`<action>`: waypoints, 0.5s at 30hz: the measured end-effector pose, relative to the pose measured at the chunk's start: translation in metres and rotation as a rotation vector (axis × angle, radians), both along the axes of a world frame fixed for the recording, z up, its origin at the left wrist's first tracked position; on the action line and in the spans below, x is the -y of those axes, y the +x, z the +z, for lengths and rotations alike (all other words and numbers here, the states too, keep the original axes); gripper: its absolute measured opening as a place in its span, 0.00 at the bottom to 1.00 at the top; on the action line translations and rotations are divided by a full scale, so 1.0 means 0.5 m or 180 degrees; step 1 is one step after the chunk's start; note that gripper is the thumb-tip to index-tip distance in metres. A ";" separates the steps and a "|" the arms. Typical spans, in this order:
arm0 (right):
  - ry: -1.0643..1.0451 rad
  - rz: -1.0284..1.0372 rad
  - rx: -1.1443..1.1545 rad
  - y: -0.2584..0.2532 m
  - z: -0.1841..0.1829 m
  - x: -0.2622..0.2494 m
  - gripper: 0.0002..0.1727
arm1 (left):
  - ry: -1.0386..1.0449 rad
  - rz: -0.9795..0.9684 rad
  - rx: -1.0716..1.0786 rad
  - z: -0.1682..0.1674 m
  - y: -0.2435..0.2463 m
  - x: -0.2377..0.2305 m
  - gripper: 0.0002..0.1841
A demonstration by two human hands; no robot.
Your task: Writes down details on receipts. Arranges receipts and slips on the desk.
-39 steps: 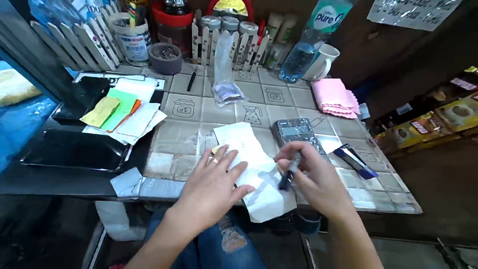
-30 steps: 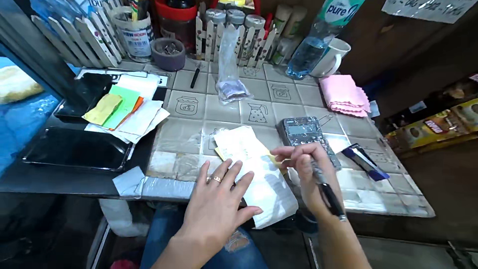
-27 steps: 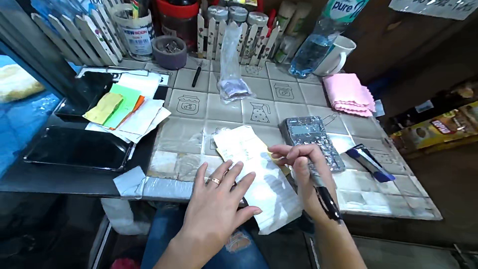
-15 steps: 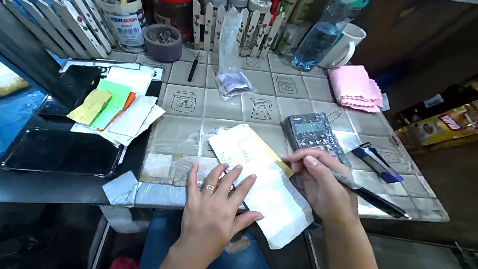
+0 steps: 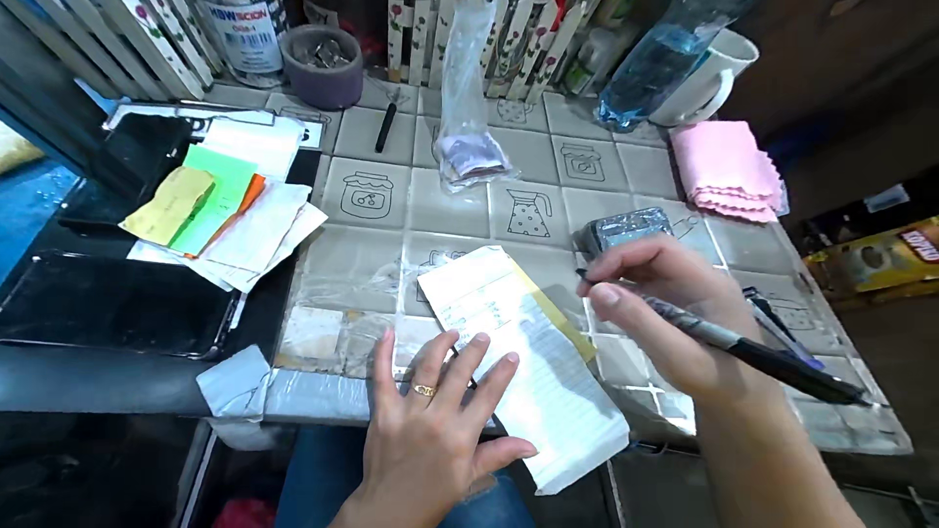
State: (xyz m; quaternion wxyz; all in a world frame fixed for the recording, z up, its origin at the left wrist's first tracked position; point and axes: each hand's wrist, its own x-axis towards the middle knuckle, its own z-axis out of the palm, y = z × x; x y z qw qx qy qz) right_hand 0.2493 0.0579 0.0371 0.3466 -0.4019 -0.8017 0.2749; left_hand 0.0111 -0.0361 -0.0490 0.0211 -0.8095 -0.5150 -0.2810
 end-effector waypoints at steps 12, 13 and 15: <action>-0.0462 0.0461 -0.0558 -0.102 -0.062 -0.060 0.11 | 0.0039 0.0103 -0.0106 -0.005 0.004 0.001 0.37; -0.0452 0.0414 -0.0610 -0.102 -0.063 -0.058 0.10 | 0.0050 0.0122 -0.0111 -0.006 0.005 0.002 0.37; -0.0397 0.0260 -0.0696 -0.102 -0.066 -0.056 0.11 | 0.0041 0.0143 -0.0096 -0.006 0.006 0.003 0.37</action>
